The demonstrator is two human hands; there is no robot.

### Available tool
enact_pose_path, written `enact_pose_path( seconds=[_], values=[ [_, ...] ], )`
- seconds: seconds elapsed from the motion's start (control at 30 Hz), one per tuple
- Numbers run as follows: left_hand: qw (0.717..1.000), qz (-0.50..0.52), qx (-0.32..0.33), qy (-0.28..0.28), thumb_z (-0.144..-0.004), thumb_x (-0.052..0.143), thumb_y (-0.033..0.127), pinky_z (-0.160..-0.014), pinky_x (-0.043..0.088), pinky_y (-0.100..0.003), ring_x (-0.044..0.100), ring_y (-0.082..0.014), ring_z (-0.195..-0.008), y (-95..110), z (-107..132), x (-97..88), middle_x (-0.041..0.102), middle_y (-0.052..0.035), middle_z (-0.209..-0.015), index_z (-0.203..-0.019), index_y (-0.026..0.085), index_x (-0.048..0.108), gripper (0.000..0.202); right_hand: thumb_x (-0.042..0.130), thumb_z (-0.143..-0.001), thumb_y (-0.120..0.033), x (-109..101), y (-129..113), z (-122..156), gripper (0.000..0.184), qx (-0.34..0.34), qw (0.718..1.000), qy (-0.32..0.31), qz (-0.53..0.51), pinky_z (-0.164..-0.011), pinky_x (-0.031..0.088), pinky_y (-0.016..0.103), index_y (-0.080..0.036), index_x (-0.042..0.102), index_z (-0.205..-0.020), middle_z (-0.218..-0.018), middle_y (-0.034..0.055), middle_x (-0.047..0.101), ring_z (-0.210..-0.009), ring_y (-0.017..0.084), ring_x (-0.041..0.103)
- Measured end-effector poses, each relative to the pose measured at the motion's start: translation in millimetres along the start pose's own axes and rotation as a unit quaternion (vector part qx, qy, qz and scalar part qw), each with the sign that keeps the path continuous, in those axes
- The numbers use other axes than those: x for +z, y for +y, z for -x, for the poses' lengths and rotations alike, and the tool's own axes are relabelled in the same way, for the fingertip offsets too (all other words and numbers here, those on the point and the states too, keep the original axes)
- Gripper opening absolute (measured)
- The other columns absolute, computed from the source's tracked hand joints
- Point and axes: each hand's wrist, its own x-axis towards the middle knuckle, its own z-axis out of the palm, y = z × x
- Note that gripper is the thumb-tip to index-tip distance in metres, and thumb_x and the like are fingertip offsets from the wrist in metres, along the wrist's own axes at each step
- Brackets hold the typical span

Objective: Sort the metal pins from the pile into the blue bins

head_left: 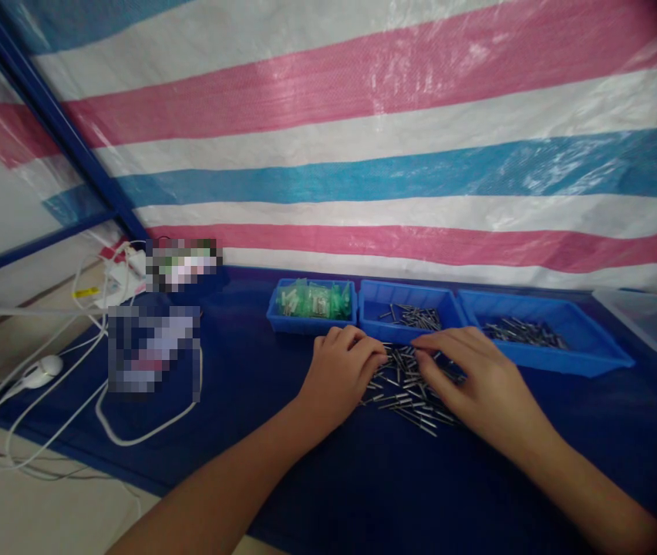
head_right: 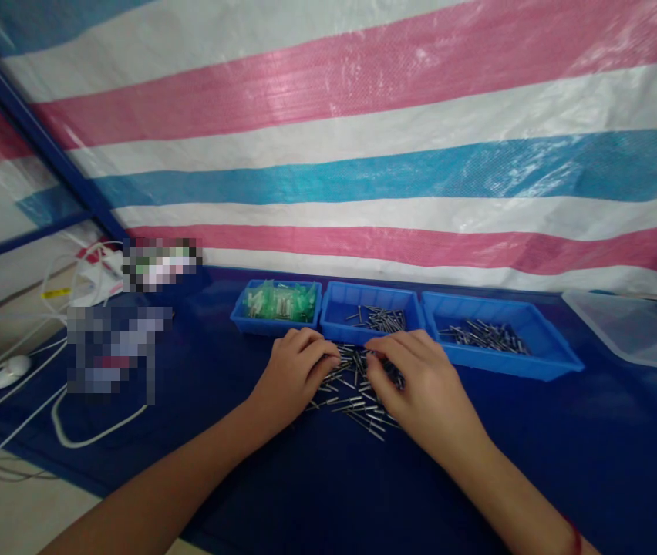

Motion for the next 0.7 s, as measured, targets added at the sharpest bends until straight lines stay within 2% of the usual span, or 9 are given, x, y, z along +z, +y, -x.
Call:
enact_pose_path(
  seconds=[0.13,0.23,0.3,0.43,0.53,0.7],
  values=[
    [0.993,0.107,0.019,0.039,-0.094,0.049,0.029,-0.083,0.037,-0.030,0.057,-0.0155,-0.090,4.3,-0.3,-3.6,0.066,-0.0012,-0.094,-0.095,0.020,0.060,0.014,0.056,-0.087,-0.026,9.4,-19.7,4.0,0.021,-0.008,0.996,-0.042,-0.080,-0.084,0.049,0.038,-0.019,0.060,-0.107,-0.101,0.0087,0.066,-0.096,0.023,0.060],
    [0.987,0.155,0.029,0.039,-0.094,0.049,0.028,-0.082,0.039,-0.027,0.059,-0.0145,-0.085,7.4,1.2,-4.5,0.067,-0.0004,-0.091,-0.094,0.020,0.060,0.013,0.051,-0.090,-0.023,13.2,-24.8,5.6,0.015,0.023,0.989,-0.058,-0.132,-0.083,0.050,0.035,-0.022,0.061,-0.102,-0.100,0.0065,0.067,-0.094,0.020,0.062],
    [0.982,0.182,0.020,0.033,-0.093,0.050,0.027,-0.081,0.040,-0.026,0.060,-0.0144,-0.084,8.5,1.8,-3.9,0.067,-0.0005,-0.091,-0.093,0.020,0.061,0.012,0.049,-0.091,-0.023,13.9,-23.9,5.8,0.014,0.053,0.983,-0.063,-0.163,-0.077,0.051,0.031,-0.023,0.063,-0.096,-0.094,0.0047,0.068,-0.087,0.018,0.063],
    [0.975,0.219,-0.007,0.036,-0.093,0.049,0.025,-0.079,0.042,-0.025,0.060,-0.0143,-0.083,8.4,1.8,-2.4,0.067,-0.0012,-0.090,-0.092,0.019,0.060,0.013,0.053,-0.089,-0.031,12.5,-19.0,5.5,0.015,0.121,0.968,-0.060,-0.213,-0.073,0.052,0.030,-0.023,0.065,-0.091,-0.092,0.0040,0.069,-0.082,0.018,0.065],
    [0.972,0.228,-0.031,0.049,-0.093,0.048,0.027,-0.077,0.042,-0.024,0.060,-0.0139,-0.082,6.9,1.8,-3.7,0.065,-0.0009,-0.088,-0.093,0.018,0.059,0.014,0.057,-0.086,-0.036,10.9,-17.8,4.2,0.018,0.178,0.947,-0.053,-0.263,-0.073,0.052,0.029,-0.022,0.067,-0.089,-0.091,0.0045,0.070,-0.082,0.019,0.065],
    [0.973,0.224,-0.053,0.037,-0.094,0.046,0.028,-0.077,0.042,-0.024,0.059,-0.0141,-0.081,2.8,1.8,-7.0,0.065,-0.0016,-0.089,-0.092,0.017,0.059,0.016,0.063,-0.080,-0.043,8.0,-20.4,-1.3,0.024,0.279,0.894,-0.039,-0.347,-0.064,0.051,0.024,-0.020,0.068,-0.083,-0.076,0.0028,0.068,-0.069,0.016,0.063]
  ],
)
